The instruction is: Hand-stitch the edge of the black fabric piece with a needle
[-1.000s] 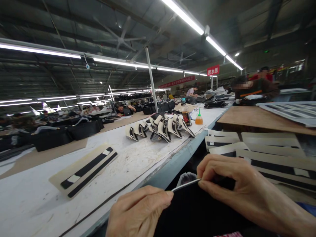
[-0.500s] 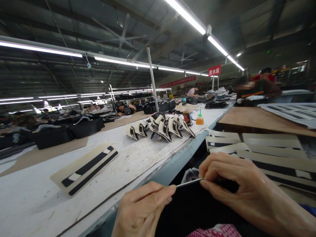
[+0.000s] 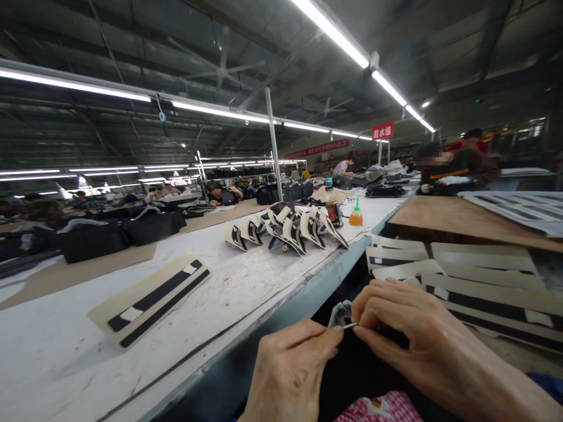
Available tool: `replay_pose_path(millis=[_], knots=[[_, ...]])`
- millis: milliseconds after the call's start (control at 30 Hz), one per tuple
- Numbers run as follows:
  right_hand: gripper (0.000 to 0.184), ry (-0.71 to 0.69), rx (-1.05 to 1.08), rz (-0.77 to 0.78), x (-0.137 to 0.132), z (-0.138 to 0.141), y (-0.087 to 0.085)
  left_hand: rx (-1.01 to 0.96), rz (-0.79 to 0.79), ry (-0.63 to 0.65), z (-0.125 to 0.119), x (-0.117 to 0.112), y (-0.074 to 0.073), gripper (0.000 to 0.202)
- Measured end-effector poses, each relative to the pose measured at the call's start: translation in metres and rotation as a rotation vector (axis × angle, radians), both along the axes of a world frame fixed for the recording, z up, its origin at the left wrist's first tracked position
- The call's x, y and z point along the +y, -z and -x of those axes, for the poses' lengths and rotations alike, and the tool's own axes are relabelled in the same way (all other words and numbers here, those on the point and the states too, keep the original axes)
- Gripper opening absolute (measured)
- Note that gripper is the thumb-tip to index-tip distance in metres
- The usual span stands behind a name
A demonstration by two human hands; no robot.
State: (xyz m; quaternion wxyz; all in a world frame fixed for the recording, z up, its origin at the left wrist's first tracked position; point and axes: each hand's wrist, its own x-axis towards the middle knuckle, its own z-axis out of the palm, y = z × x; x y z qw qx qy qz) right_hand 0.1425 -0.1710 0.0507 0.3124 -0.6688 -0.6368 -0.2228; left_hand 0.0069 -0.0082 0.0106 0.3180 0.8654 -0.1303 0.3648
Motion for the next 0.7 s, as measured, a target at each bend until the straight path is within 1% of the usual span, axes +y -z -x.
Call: replay_pose_path(millis=[100,200,300,367,433,500,600,667,700], knots=[[0.024,-0.002,-0.001,-0.006,0.002,-0.001,0.003,-0.029,0.058,-0.044,-0.007,-0.006,0.004,0.036],[0.023,-0.003,0.012,0.014,0.004,-0.001,0.006,-0.082,0.059,-0.058,-0.013,-0.011,0.009,0.032],[0.023,-0.003,0.014,0.037,0.006,-0.003,0.011,-0.166,0.004,-0.117,-0.020,-0.016,0.015,0.024],[0.025,0.001,-0.030,0.047,0.008,-0.006,0.015,-0.227,-0.056,-0.217,-0.025,-0.015,0.019,0.024],[0.027,0.016,-0.086,0.075,0.011,-0.011,0.018,-0.257,-0.139,-0.330,-0.029,-0.011,0.021,0.026],[0.029,0.036,-0.123,0.148,0.015,-0.016,0.020,-0.271,-0.209,-0.417,-0.031,-0.003,0.023,0.027],[0.043,0.006,-0.103,0.300,0.020,-0.023,0.021,-0.250,-0.265,-0.466,-0.032,0.009,0.026,0.026],[0.051,-0.028,-0.047,0.357,0.021,-0.026,0.021,-0.226,-0.270,-0.487,-0.031,0.016,0.028,0.026],[0.052,-0.041,-0.024,0.374,0.021,-0.028,0.021,-0.214,-0.266,-0.492,-0.030,0.018,0.028,0.027]])
